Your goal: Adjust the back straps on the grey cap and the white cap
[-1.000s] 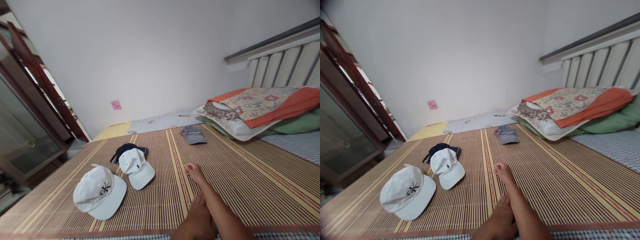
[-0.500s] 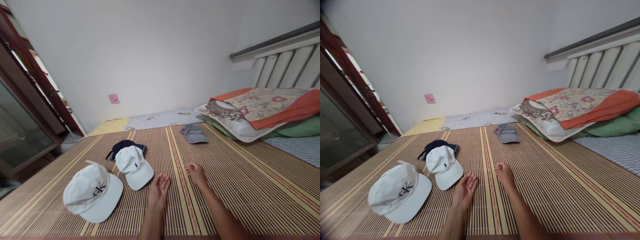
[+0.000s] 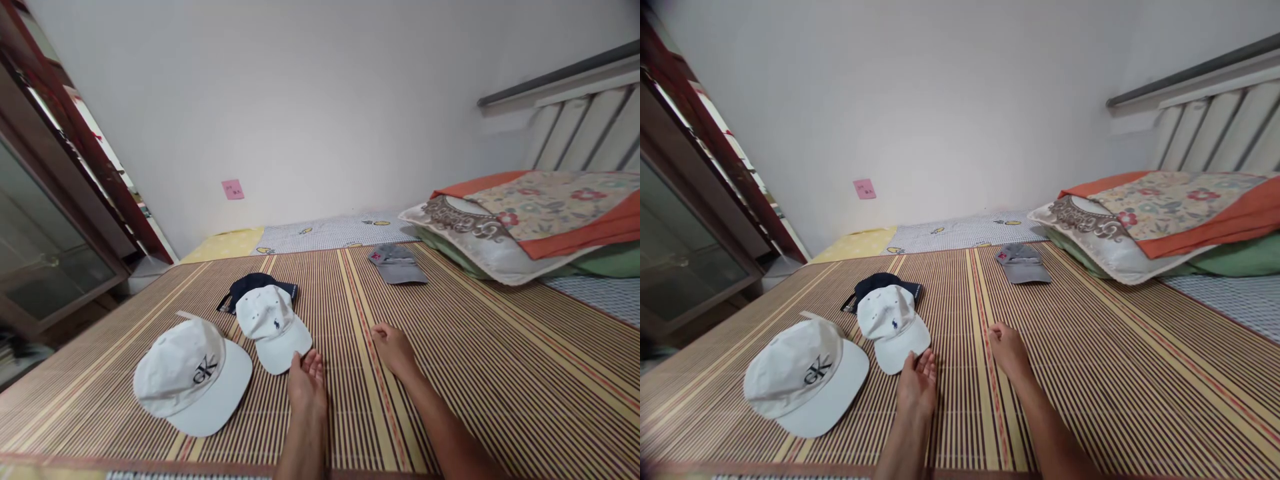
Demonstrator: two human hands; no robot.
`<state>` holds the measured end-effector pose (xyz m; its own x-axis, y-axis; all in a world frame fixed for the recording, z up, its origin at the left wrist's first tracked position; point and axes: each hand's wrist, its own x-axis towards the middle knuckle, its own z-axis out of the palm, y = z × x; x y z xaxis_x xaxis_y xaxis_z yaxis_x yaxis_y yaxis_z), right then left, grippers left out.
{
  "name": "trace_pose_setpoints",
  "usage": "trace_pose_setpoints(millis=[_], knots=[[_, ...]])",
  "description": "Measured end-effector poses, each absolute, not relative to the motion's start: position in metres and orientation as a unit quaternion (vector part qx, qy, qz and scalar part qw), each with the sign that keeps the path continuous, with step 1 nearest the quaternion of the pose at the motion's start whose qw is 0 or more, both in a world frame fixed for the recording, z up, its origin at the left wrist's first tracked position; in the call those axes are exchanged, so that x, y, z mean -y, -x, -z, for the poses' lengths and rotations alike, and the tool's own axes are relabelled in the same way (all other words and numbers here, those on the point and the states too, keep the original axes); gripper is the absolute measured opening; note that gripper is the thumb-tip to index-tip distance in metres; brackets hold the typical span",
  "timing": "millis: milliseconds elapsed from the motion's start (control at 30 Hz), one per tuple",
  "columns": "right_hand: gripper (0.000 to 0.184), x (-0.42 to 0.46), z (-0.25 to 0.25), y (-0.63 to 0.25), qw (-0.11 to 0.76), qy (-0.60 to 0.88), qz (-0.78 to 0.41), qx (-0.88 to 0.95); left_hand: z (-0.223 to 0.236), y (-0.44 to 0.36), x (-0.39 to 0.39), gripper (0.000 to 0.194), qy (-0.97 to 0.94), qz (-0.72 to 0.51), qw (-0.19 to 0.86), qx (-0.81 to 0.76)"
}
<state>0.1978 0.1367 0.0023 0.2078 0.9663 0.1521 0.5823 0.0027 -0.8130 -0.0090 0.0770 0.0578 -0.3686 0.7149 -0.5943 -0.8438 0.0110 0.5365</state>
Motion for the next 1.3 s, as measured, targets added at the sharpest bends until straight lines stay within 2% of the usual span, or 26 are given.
trace_pose_setpoints(millis=[467,1000,1300], knots=[[0.019,-0.136,-0.005,-0.198,0.397,0.659,-0.229,0.597,-0.054,0.010,-0.083,0.007,-0.018,-0.750,0.527,-0.400],[0.020,-0.138,-0.001,-0.200,0.405,0.651,-0.238,0.596,-0.043,-0.016,-0.072,0.047,-0.198,-0.737,0.467,-0.446],[0.027,-0.146,0.007,-0.203,0.459,0.621,-0.303,0.558,-0.043,-0.047,-0.046,0.051,-0.294,-0.657,0.502,-0.480]])
